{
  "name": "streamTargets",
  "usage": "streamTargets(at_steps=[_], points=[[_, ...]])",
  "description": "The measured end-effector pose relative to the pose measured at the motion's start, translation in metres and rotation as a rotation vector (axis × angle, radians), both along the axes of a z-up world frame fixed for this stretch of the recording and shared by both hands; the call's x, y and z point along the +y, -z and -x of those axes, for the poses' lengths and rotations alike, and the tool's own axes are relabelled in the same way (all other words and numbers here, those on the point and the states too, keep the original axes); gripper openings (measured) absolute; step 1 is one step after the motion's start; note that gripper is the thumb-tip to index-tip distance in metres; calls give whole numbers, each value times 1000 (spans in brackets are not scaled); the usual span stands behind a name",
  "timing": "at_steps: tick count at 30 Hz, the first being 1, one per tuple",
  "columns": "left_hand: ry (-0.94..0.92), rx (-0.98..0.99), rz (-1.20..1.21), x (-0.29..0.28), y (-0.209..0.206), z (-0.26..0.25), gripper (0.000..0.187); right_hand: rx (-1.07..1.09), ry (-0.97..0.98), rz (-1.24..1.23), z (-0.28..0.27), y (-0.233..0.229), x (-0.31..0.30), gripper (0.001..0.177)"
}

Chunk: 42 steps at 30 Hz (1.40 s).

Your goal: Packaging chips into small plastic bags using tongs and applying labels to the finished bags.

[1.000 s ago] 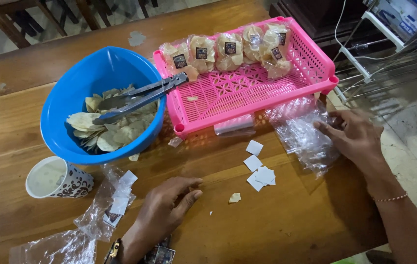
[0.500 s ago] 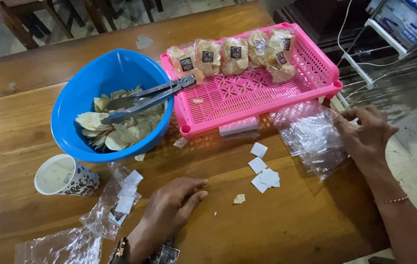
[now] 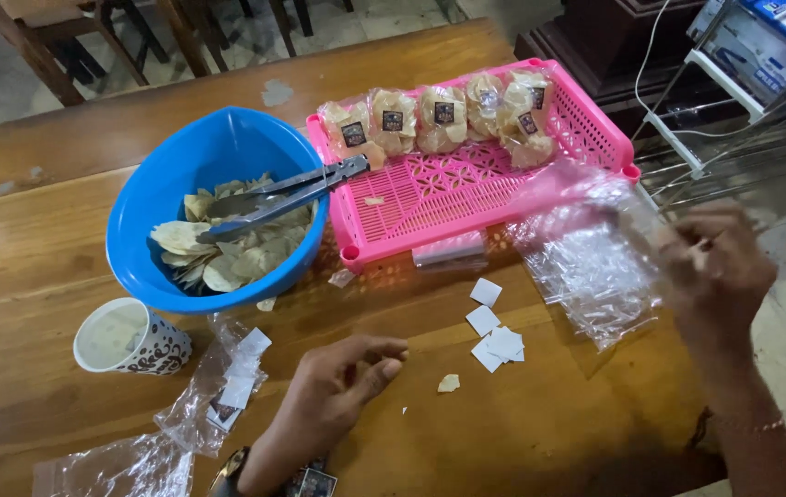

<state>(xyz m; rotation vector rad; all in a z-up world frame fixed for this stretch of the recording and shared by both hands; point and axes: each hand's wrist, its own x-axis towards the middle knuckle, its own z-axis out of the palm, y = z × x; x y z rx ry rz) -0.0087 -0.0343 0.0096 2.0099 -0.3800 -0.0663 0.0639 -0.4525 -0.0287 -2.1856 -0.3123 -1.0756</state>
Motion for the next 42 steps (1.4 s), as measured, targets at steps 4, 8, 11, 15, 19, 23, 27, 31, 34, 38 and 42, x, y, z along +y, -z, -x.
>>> streamTargets(at_steps=[4, 8, 11, 15, 19, 23, 27, 31, 34, 38, 42], points=[[100, 229, 18, -23, -49, -12, 46, -11, -179, -86, 20, -25, 58, 14], [59, 150, 157, -40, -70, -32, 84, -44, -338, -109, 25, -35, 94, 6], [-53, 131, 366, -44, -64, -47, 58, -56, -338, -68, 27, -35, 106, 10], [-80, 145, 520, -47, -55, -55, 27, -21, -401, -32, 26, -21, 106, 15], [-34, 60, 550, -41, -51, -57, 13, -23, -419, 110, 24, -7, 111, 20], [1, 63, 496, -30, -58, -55, 14, 11, -433, 170, 22, -26, 118, 20], [31, 21, 351, -24, -75, -47, 13, 111, -435, 164, 6, -48, 122, 57], [71, -68, 196, -19, -87, -42, 21, 72, -539, 235, -4, -102, 151, 78], [127, -173, 121, -14, -86, -44, 18, 261, -654, 332, -11, -125, 163, 75], [97, -256, 61, -4, -91, -44, 18, 322, -997, 316, -30, -140, 173, 31], [-1, -256, 10, 4, -91, -49, 15, 279, -1046, 259, -41, -136, 183, 18]])
